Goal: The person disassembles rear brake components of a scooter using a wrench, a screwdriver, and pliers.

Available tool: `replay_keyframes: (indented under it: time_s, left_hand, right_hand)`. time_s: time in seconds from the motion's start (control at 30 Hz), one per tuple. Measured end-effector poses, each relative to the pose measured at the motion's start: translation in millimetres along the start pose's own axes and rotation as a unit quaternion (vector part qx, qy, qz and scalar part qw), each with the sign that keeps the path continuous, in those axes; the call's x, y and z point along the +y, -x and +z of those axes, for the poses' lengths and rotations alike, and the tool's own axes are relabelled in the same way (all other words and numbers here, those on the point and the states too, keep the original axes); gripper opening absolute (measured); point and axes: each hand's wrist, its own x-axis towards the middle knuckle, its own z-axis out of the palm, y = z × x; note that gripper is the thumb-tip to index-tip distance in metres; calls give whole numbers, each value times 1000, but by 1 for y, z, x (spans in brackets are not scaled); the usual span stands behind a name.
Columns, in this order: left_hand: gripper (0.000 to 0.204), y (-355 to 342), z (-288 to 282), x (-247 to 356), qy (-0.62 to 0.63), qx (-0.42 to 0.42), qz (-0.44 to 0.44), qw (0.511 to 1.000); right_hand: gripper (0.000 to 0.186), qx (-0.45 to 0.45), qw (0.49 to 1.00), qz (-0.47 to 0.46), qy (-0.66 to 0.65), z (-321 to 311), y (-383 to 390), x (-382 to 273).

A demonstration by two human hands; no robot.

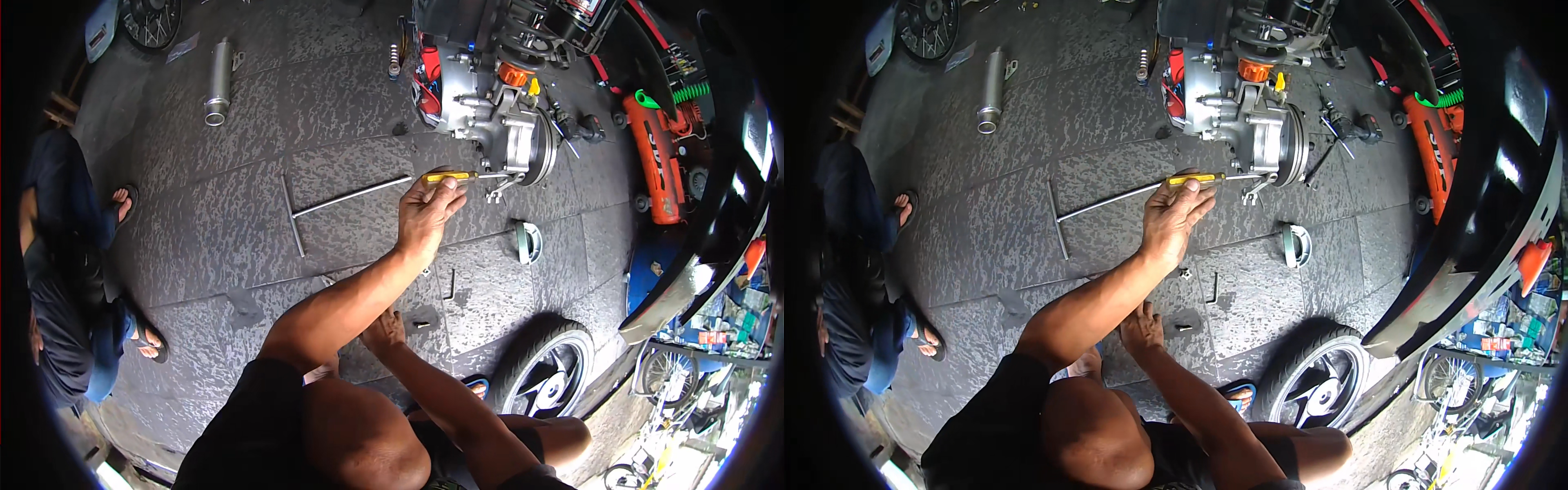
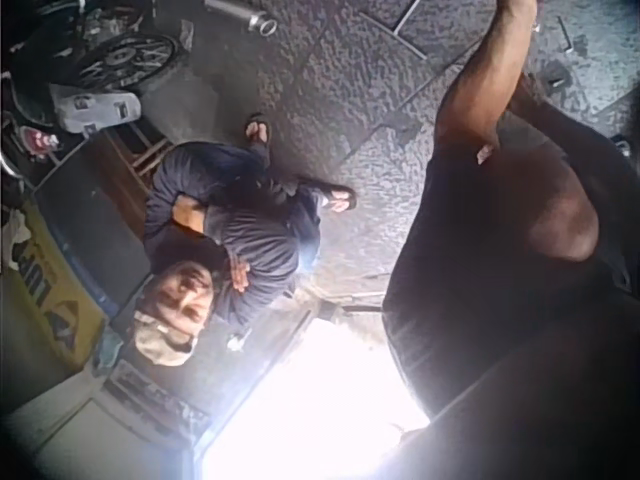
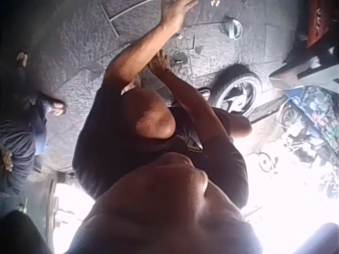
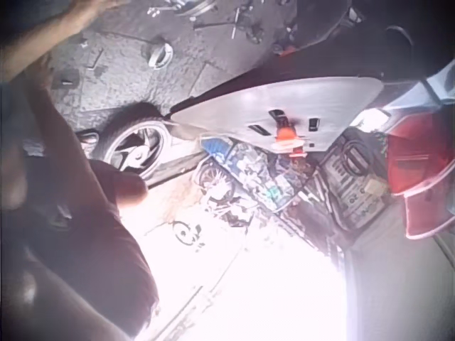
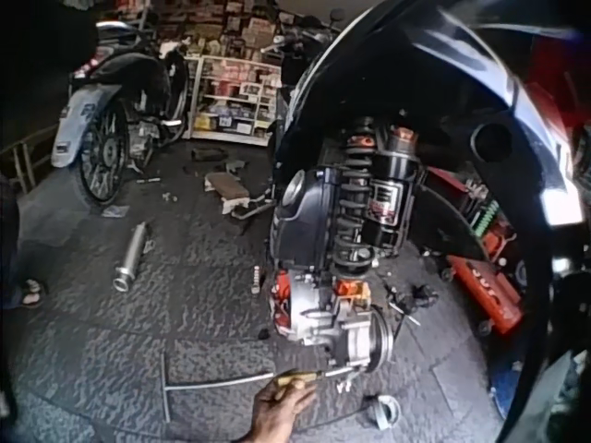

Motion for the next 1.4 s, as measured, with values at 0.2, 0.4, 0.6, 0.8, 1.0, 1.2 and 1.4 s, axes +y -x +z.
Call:
replay_keyframes:
  time_s: [0.2,0.4,0.6,0.8,1.0,1.2,1.4]
  left_hand:
    - [23,1,7,-16,63,18,-22,998]
    - [23,5,-3,-14,64,27,-20,997]
    - [18,-3,2,-13,52,8,-9,999]
    - [17,-11,-4,-12,58,15,-12,998]
    - [20,-4,1,-11,60,2,-19,998]
    - [23,-6,-8,-16,80,2,-9,997]
    - [26,-16,0,-29,108,6,-10,994]
  right_hand:
    - [66,41,996,-57,-58,40,-7,41]
    - [51,-90,994,-16,-56,-65,32,54]
    - [48,113,992,-2,-55,-126,85,132]
    - [49,199,979,18,39,-185,100,148]
    - [60,176,979,90,-47,-226,118,129]
    - [48,3,921,127,-369,-276,112,85]
    - [40,71,978,28,-193,-324,99,25]
